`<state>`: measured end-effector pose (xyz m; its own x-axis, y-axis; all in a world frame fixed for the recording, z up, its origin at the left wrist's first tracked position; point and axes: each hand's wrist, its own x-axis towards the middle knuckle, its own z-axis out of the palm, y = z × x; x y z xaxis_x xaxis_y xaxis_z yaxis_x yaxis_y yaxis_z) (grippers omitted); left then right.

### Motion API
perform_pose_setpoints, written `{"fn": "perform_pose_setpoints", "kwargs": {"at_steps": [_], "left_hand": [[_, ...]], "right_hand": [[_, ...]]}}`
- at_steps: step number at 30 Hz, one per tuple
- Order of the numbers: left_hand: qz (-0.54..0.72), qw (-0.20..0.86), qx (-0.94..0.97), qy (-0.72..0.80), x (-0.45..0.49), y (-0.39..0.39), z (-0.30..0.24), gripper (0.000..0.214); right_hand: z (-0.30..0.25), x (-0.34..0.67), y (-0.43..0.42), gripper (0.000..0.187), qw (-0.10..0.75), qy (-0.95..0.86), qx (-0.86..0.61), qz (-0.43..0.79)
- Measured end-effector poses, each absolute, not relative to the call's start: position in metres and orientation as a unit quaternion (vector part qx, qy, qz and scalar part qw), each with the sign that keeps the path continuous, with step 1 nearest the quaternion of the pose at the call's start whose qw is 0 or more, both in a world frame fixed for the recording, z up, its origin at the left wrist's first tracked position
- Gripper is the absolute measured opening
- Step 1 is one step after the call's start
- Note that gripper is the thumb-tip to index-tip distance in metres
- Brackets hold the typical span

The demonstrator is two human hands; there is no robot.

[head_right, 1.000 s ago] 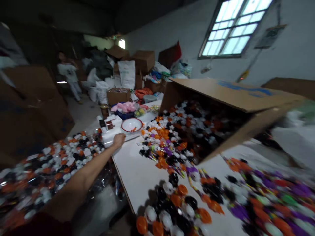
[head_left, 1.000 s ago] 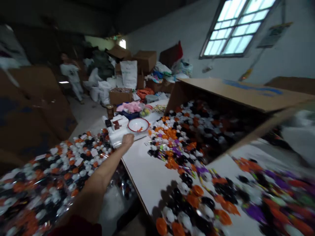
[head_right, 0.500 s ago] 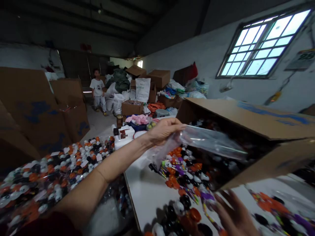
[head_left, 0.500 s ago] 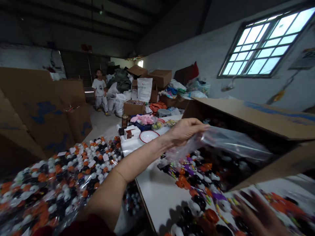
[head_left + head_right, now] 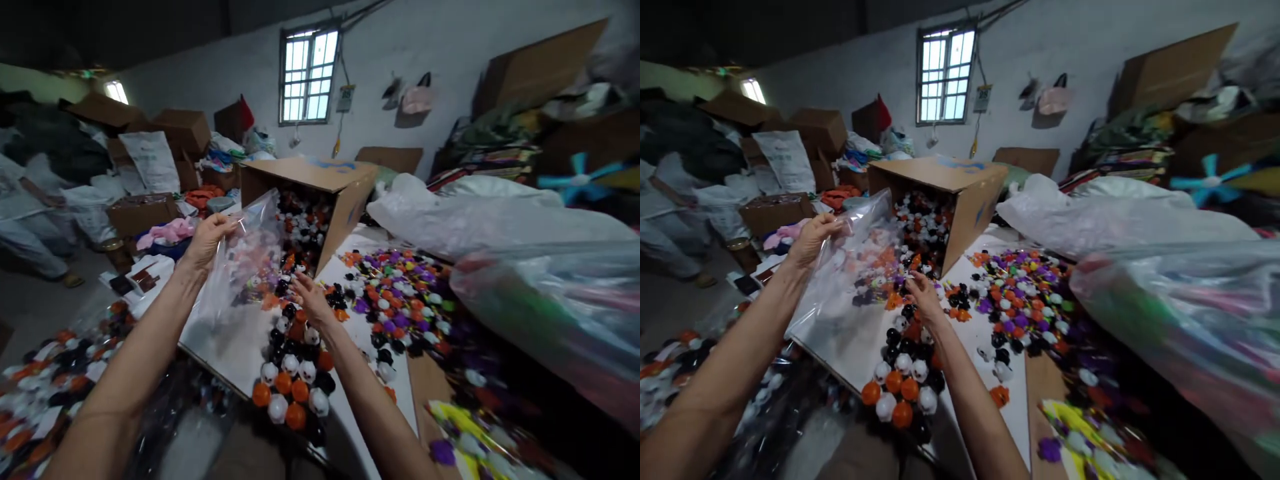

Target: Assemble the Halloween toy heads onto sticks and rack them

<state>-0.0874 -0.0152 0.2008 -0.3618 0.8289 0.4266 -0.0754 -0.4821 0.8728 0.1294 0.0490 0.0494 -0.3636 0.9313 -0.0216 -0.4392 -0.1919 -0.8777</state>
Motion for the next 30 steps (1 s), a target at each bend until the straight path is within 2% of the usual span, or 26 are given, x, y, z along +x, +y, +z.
{"fn": "perform_pose_setpoints", "kwargs": {"at_steps": [4, 9, 13, 17, 19, 21, 24, 25, 27, 30], "left_hand": [[0.711, 0.340, 0.464, 0.404, -0.081, -0.023, 0.210, 0.027], [0.723, 0.284, 0.444, 0.447, -0.103, -0.028, 0.217, 0.024], [0.705, 0.154, 0.442, 0.533, -0.134, -0.039, 0.198, 0.031], [0.653, 0.019, 0.447, 0.611, -0.145, -0.049, 0.151, 0.033], [0.601, -0.015, 0.474, 0.643, -0.131, -0.050, 0.125, 0.038], [0.544, 0.073, 0.520, 0.655, -0.105, -0.049, 0.104, 0.042], [0.504, 0.311, 0.544, 0.594, -0.066, -0.044, 0.090, 0.039], [0.513, 0.353, 0.536, 0.570, -0.059, -0.042, 0.090, 0.037], [0.532, 0.361, 0.528, 0.555, -0.056, -0.042, 0.093, 0.034], [0.526, 0.320, 0.535, 0.579, -0.079, -0.048, 0.098, 0.033]], "right_hand": [[0.054, 0.091, 0.042, 0.037, 0.427, -0.420, -0.266, 0.755], [0.063, 0.064, 0.036, 0.040, 0.399, -0.465, -0.219, 0.760], [0.058, 0.071, 0.046, 0.043, 0.445, -0.493, -0.254, 0.704], [0.056, 0.091, 0.051, 0.054, 0.480, -0.534, -0.315, 0.621], [0.059, 0.095, 0.045, 0.055, 0.482, -0.572, -0.332, 0.575], [0.065, 0.092, 0.034, 0.051, 0.452, -0.657, -0.329, 0.506], [0.073, 0.079, 0.016, 0.047, 0.367, -0.794, -0.300, 0.380], [0.075, 0.077, 0.011, 0.048, 0.346, -0.815, -0.295, 0.359], [0.076, 0.076, 0.008, 0.052, 0.326, -0.825, -0.298, 0.353], [0.077, 0.088, 0.018, 0.055, 0.335, -0.789, -0.307, 0.414]]}}
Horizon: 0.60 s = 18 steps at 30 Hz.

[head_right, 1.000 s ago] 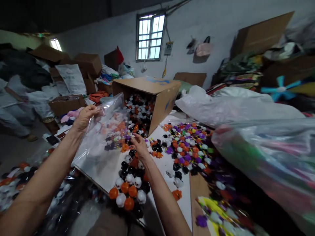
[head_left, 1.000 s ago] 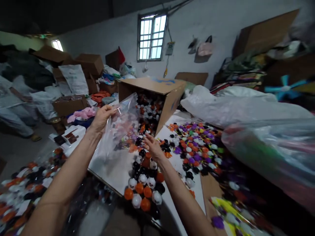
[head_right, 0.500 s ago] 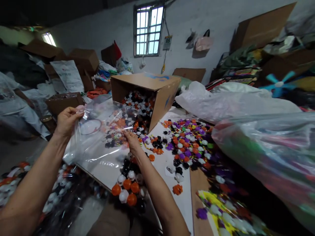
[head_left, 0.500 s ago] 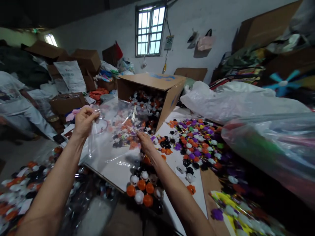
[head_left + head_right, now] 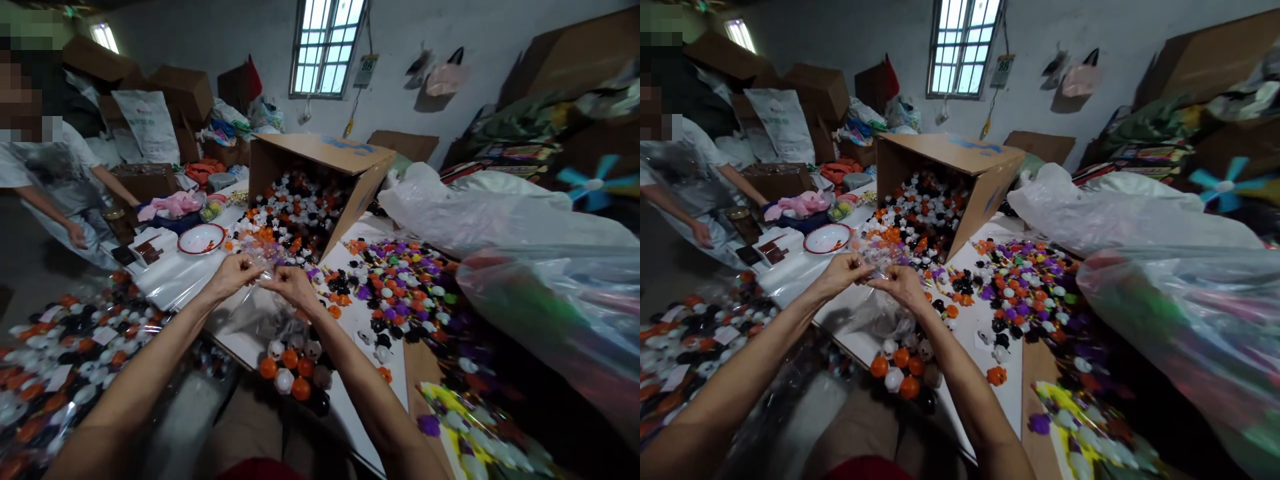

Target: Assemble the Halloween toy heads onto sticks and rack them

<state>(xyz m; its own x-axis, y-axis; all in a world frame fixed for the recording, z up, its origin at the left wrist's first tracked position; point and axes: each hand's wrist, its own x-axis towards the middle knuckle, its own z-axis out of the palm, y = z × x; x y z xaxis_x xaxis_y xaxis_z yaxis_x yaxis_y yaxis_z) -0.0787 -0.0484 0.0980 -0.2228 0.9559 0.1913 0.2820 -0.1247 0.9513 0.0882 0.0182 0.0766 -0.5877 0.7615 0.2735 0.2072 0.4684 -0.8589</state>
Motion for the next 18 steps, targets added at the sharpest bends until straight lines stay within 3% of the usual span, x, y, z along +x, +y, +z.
{"fn": "perform_pose_setpoints", "kwargs": {"at_steps": [3, 7, 9, 12, 14, 18], "left_hand": [[0.501, 0.219, 0.507, 0.667, -0.109, -0.061, 0.103, 0.032], [0.389, -0.116, 0.525, 0.748, -0.120, -0.084, 0.110, 0.025], [0.294, -0.208, 0.615, 0.701, -0.114, -0.091, 0.112, 0.030], [0.140, -0.173, 0.731, 0.646, -0.108, -0.093, 0.115, 0.025], [0.123, -0.124, 0.719, 0.672, -0.108, -0.090, 0.118, 0.023], [0.367, 0.001, 0.624, 0.690, -0.104, -0.069, 0.129, 0.015]], "right_hand": [[0.077, 0.101, 0.029, 0.054, 0.367, -0.734, -0.342, 0.459], [0.078, 0.096, 0.005, 0.042, 0.365, -0.792, -0.297, 0.389], [0.077, 0.083, -0.021, 0.027, 0.327, -0.867, -0.201, 0.317], [0.072, 0.066, -0.048, 0.009, 0.250, -0.932, -0.141, 0.220], [0.068, 0.063, -0.043, 0.015, 0.243, -0.937, -0.165, 0.188], [0.066, 0.071, 0.028, 0.030, 0.251, -0.910, -0.280, 0.172]]}}
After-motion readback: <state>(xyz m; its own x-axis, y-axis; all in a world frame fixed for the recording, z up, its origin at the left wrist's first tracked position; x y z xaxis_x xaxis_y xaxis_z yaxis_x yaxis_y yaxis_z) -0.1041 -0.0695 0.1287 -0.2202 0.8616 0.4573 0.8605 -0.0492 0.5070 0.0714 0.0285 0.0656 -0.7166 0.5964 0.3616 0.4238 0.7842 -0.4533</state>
